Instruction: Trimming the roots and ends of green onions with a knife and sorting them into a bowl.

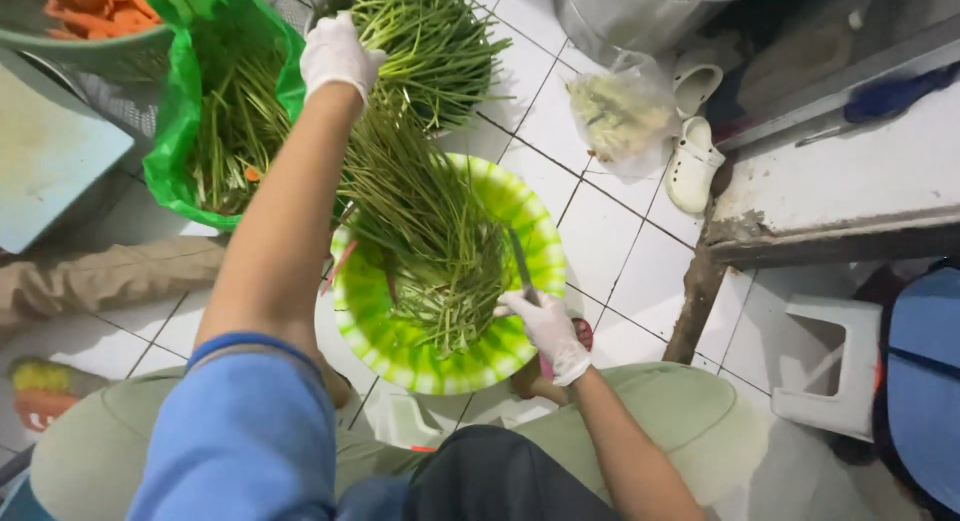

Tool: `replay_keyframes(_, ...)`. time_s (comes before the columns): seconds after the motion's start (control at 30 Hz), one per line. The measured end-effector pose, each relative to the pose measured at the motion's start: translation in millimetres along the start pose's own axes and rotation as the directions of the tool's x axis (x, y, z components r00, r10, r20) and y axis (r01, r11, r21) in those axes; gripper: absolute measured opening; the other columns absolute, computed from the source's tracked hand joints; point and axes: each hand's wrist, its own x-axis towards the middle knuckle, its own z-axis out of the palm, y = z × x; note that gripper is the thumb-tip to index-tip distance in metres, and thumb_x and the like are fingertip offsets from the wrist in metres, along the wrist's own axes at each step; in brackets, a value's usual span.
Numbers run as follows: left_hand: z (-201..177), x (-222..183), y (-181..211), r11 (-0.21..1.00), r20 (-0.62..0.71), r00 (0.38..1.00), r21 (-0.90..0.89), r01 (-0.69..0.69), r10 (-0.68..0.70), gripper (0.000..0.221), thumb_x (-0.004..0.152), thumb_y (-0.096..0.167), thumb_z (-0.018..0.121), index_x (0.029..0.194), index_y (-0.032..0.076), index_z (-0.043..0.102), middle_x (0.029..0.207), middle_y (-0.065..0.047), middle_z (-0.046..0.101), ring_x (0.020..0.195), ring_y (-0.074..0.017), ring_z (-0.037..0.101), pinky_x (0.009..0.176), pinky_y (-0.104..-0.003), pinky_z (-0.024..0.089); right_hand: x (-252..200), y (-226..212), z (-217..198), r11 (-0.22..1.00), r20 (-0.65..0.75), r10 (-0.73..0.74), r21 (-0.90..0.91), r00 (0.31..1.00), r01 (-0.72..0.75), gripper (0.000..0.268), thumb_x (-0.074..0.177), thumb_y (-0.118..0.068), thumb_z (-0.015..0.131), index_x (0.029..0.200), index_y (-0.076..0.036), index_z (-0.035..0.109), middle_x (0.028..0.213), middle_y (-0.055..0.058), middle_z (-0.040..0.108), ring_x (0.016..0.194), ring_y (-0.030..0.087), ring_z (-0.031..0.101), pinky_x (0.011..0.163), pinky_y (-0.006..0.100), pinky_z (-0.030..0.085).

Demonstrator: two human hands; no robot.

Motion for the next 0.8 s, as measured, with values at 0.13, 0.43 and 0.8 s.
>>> replay_keyframes(0.13, 19, -98, 0, 0.959, -0.135, 0.977, -0.208, -0.192, 0.166, 0.023, 0.09, 0.02, 0.057, 0.109, 0.007, 0.057, 0.102, -0.013, 0.062, 0.09, -0.0244, 0.061, 0.073, -0.038, 0.053, -15, -33, -9, 0.985, -0.179, -0.164, 0.027, 0.97, 0.172, 0.02, 0.086, -0.019, 0.057, 0.091, -0.008, 0.073, 0.078, 0.002, 0.073, 0.041, 0.003, 0.026, 0.043, 0.019, 0.029)
replay_keyframes(0.43, 336, -203, -142, 0.601, 0.742, 0.634, -0.41, 0.686, -0.219, 0.048, 0.081, 0.037, 0.061, 0.114, 0.002, 0.062, 0.094, -0.023, 0.067, 0.083, -0.033, 0.068, 0.071, -0.044, 0.056, -13, -33, -26, 0.868, -0.47, -0.327, 0.193, 0.82, 0.457, 0.022, 0.078, 0.001, 0.052, 0.092, -0.006, 0.068, 0.066, 0.01, 0.066, 0.064, 0.008, 0.051, 0.068, 0.019, 0.044)
replay_keyframes(0.8, 325, -224, -104, 0.482, 0.378, 0.693, -0.516, 0.708, -0.613, 0.047, 0.073, 0.035, 0.071, 0.112, 0.014, 0.055, 0.112, -0.016, 0.06, 0.113, -0.0323, 0.055, 0.096, -0.042, 0.045, -13, -17, -31, 0.865, -0.334, -0.434, 0.105, 0.836, 0.491, 0.024, 0.082, 0.004, 0.053, 0.096, -0.006, 0.07, 0.067, 0.015, 0.068, 0.056, 0.011, 0.054, 0.063, 0.02, 0.046)
